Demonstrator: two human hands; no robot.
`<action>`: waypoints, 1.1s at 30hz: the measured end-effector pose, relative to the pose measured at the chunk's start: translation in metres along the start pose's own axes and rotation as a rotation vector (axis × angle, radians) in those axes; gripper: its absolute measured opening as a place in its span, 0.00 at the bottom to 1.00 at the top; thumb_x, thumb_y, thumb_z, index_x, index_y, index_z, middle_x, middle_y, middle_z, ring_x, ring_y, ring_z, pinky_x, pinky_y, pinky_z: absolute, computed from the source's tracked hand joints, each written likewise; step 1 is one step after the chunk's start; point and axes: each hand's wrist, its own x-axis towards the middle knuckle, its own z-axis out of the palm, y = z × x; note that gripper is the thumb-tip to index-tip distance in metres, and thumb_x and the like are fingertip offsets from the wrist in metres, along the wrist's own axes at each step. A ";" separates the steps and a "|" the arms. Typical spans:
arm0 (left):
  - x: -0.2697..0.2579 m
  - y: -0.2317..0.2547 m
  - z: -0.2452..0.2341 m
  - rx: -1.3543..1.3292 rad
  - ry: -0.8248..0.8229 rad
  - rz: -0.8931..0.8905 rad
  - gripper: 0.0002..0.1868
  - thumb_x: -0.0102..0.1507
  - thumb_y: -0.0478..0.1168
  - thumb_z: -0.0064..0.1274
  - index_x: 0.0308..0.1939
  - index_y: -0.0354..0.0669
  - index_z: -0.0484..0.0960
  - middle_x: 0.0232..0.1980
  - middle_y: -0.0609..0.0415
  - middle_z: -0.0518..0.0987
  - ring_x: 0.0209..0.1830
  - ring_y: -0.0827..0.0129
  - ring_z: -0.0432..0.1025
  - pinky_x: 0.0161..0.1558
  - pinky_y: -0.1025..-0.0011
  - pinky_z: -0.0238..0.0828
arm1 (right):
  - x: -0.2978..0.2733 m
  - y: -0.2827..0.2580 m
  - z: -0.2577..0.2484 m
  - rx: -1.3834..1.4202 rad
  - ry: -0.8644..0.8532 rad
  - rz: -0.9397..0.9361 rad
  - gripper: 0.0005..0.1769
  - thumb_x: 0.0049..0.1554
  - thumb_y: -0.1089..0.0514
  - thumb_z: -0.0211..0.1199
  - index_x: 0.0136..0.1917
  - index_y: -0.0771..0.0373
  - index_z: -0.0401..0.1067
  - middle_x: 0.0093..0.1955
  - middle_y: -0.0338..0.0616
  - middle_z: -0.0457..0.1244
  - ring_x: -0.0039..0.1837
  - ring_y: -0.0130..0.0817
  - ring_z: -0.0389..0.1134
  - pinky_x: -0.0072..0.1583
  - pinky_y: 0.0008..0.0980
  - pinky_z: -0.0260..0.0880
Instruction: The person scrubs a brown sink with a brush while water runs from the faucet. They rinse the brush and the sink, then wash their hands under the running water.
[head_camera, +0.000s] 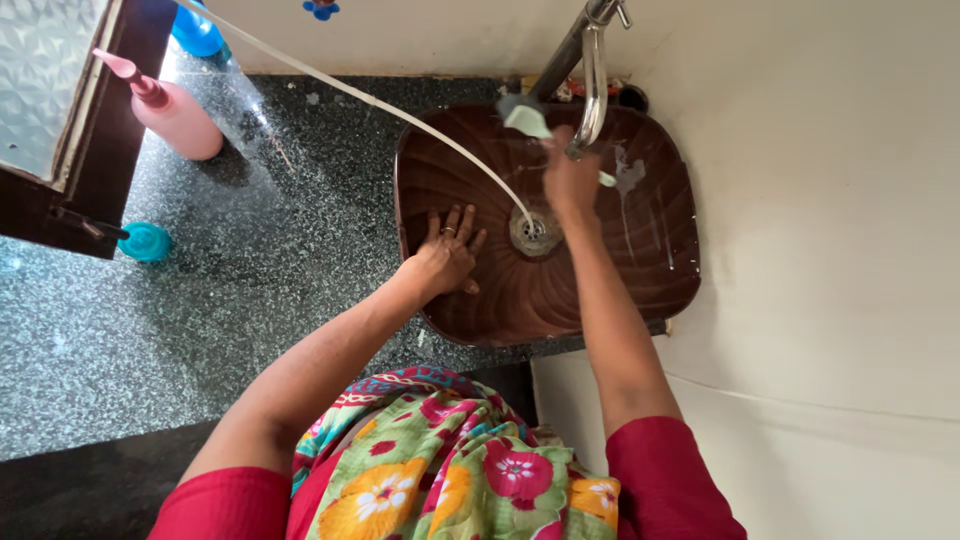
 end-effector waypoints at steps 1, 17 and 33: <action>0.000 0.001 0.000 0.001 -0.001 -0.002 0.61 0.53 0.72 0.60 0.79 0.42 0.54 0.81 0.26 0.40 0.81 0.32 0.39 0.71 0.29 0.37 | -0.002 0.008 -0.005 -0.025 0.096 -0.045 0.06 0.64 0.65 0.55 0.50 0.64 0.73 0.39 0.57 0.69 0.39 0.52 0.72 0.37 0.50 0.67; 0.000 0.001 0.002 -0.013 0.020 -0.001 0.62 0.52 0.72 0.60 0.79 0.43 0.54 0.81 0.26 0.41 0.81 0.33 0.39 0.71 0.31 0.37 | -0.022 0.128 -0.037 -0.289 0.238 0.418 0.13 0.63 0.52 0.61 0.48 0.65 0.73 0.41 0.59 0.70 0.46 0.60 0.72 0.46 0.57 0.70; 0.001 0.000 0.008 0.001 0.040 0.001 0.61 0.52 0.72 0.59 0.79 0.44 0.54 0.81 0.28 0.42 0.81 0.34 0.40 0.70 0.30 0.38 | -0.032 0.072 -0.008 -0.048 -0.137 0.182 0.08 0.58 0.54 0.64 0.47 0.59 0.78 0.42 0.57 0.69 0.46 0.57 0.72 0.48 0.52 0.70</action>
